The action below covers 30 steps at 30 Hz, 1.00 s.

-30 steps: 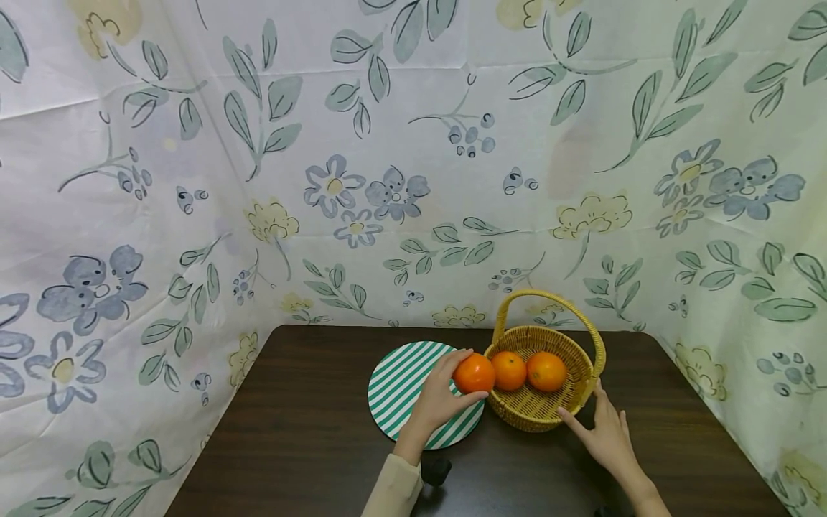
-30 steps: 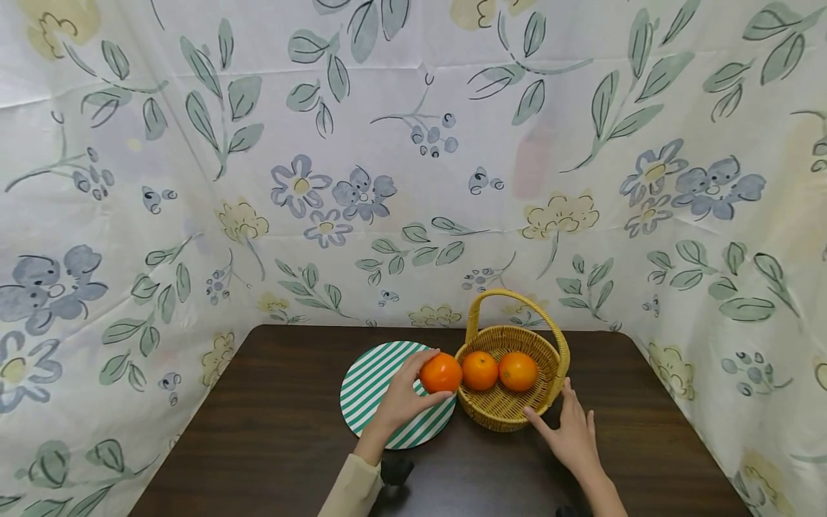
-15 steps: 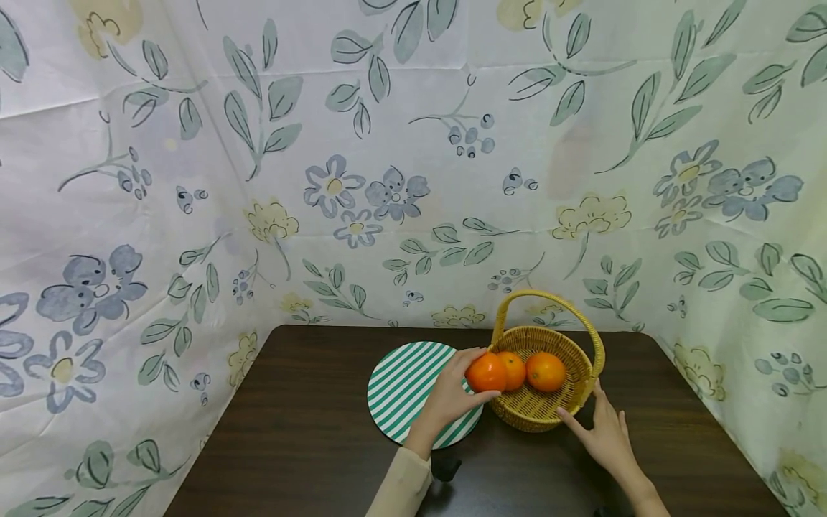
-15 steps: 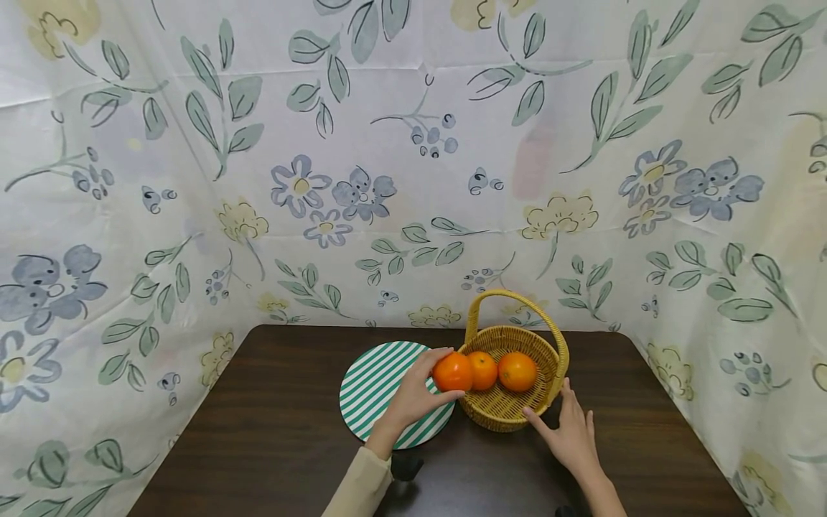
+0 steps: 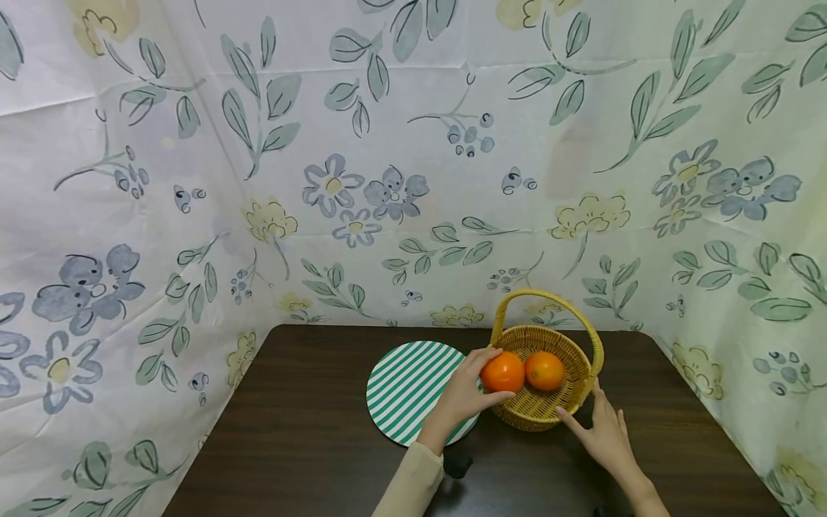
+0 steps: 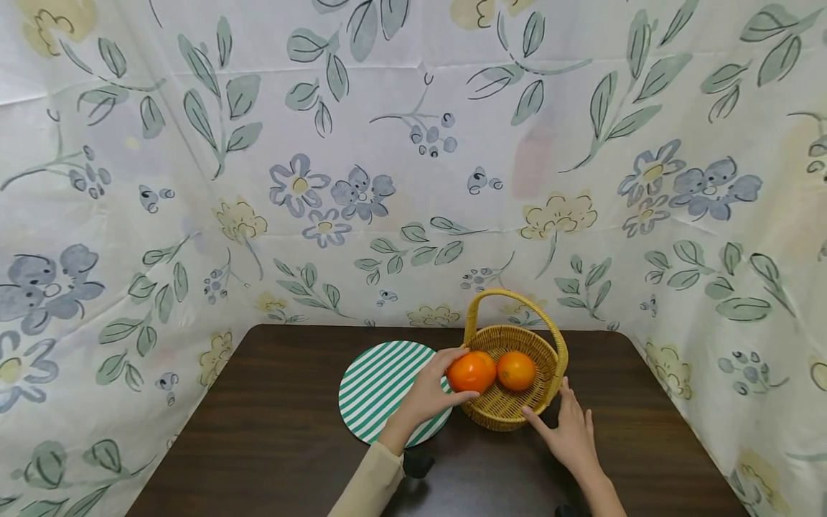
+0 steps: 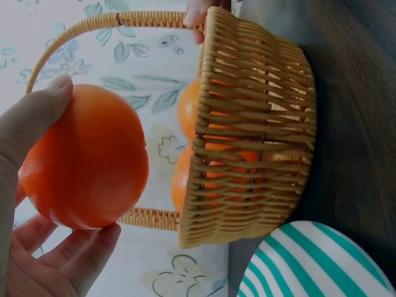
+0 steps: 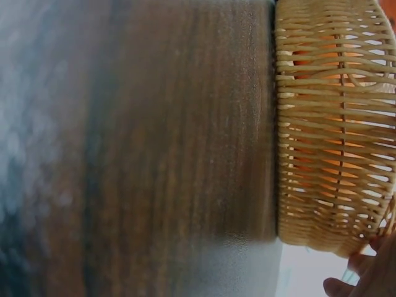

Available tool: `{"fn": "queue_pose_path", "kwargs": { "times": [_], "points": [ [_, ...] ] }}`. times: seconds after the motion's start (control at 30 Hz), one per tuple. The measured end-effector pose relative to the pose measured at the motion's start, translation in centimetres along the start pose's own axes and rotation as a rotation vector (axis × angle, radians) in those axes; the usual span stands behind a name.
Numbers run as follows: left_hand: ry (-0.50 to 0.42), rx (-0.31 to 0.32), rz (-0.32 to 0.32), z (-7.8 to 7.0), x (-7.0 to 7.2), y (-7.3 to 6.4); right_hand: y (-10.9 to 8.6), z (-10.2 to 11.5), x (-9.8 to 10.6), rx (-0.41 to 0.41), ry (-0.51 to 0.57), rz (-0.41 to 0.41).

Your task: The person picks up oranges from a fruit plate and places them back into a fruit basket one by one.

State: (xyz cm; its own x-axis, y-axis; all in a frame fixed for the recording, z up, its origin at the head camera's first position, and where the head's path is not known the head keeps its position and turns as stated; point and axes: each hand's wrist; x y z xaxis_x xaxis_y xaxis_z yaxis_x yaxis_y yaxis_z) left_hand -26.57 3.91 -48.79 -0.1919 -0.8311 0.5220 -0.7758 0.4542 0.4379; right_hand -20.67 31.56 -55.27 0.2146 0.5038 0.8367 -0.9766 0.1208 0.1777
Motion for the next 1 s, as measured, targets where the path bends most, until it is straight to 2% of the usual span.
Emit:
{"fn": "queue_pose_path", "kwargs": {
  "times": [0.13, 0.47, 0.67, 1.0],
  "points": [
    [0.011, 0.011, 0.012, -0.2, -0.4, 0.1, 0.1, 0.0, -0.1, -0.010, -0.006, 0.009],
    [0.035, -0.053, -0.003, 0.2, -1.2, 0.4, 0.2, -0.2, -0.2, -0.011, -0.016, -0.009],
    [0.062, -0.067, 0.016, 0.2, -1.8, 0.8, 0.1, -0.2, -0.3, -0.010, -0.011, -0.005],
    [0.156, -0.070, 0.037, 0.3, -2.6, 1.0, 0.0, -0.2, -0.3, 0.000, -0.010, -0.012]
  ]
}}
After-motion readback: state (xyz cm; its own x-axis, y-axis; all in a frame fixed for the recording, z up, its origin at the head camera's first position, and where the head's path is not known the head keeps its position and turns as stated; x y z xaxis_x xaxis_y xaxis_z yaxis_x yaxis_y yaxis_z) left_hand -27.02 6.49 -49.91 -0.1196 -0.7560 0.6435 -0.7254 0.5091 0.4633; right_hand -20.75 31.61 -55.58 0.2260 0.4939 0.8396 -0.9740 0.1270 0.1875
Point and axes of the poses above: each hand's wrist, its own y-axis towards the middle knuckle, its own x-axis out of the back of the hand, z = x × y, and after that the axes turned 6 degrees about -y, right-handed
